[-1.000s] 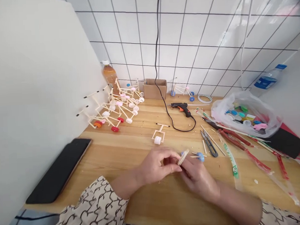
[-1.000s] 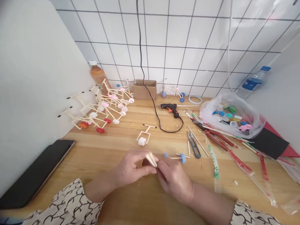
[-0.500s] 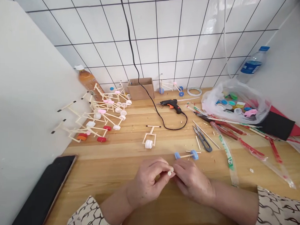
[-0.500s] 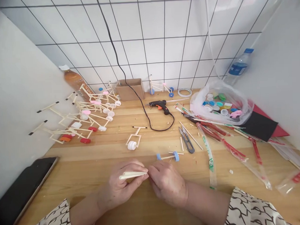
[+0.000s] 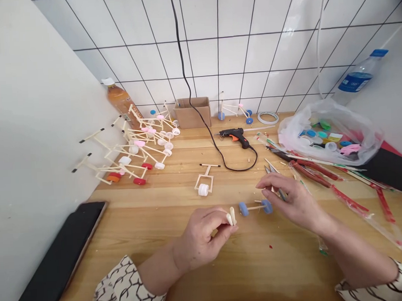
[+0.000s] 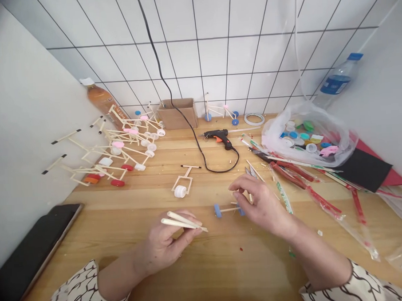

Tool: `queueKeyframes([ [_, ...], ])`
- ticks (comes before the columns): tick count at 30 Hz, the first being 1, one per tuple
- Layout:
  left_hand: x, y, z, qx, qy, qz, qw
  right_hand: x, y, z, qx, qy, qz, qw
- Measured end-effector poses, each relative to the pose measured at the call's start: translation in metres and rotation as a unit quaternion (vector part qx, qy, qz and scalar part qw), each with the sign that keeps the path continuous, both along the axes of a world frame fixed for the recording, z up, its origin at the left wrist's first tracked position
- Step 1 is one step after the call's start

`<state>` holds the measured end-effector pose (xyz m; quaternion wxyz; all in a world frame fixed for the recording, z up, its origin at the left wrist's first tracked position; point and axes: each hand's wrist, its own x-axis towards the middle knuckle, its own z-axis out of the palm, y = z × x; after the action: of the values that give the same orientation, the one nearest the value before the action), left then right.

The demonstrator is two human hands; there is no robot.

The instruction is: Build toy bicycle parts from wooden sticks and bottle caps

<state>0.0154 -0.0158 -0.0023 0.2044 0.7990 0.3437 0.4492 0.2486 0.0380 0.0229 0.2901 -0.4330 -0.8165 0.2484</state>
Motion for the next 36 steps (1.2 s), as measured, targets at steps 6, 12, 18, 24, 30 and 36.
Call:
queueKeyframes([
  [6, 0.002, 0.0, 0.003, -0.007, 0.004, 0.005, 1.0, 0.008, 0.001, -0.003, -0.044, -0.103, 0.074, 0.991],
  [12, 0.003, 0.0, 0.008, -0.054, -0.012, 0.014, 0.998, 0.004, -0.005, -0.007, -0.029, -0.156, 0.089, 0.983],
  [18, -0.003, 0.006, 0.021, -0.333, -0.012, -0.008, 0.943, 0.008, -0.008, -0.004, -0.015, -0.254, 0.081, 0.964],
  [24, 0.001, 0.012, 0.018, -0.473, 0.069, -0.006, 0.878, 0.008, -0.009, -0.01, -0.063, -0.281, 0.069, 0.955],
  [30, 0.008, 0.01, 0.01, -0.368, 0.215, 0.08, 0.901, 0.008, -0.006, -0.004, -0.099, -0.232, 0.061, 0.966],
  [36, 0.008, 0.009, 0.008, -0.309, 0.305, 0.106, 0.894, 0.005, -0.009, 0.007, -0.144, -0.213, 0.083, 0.963],
])
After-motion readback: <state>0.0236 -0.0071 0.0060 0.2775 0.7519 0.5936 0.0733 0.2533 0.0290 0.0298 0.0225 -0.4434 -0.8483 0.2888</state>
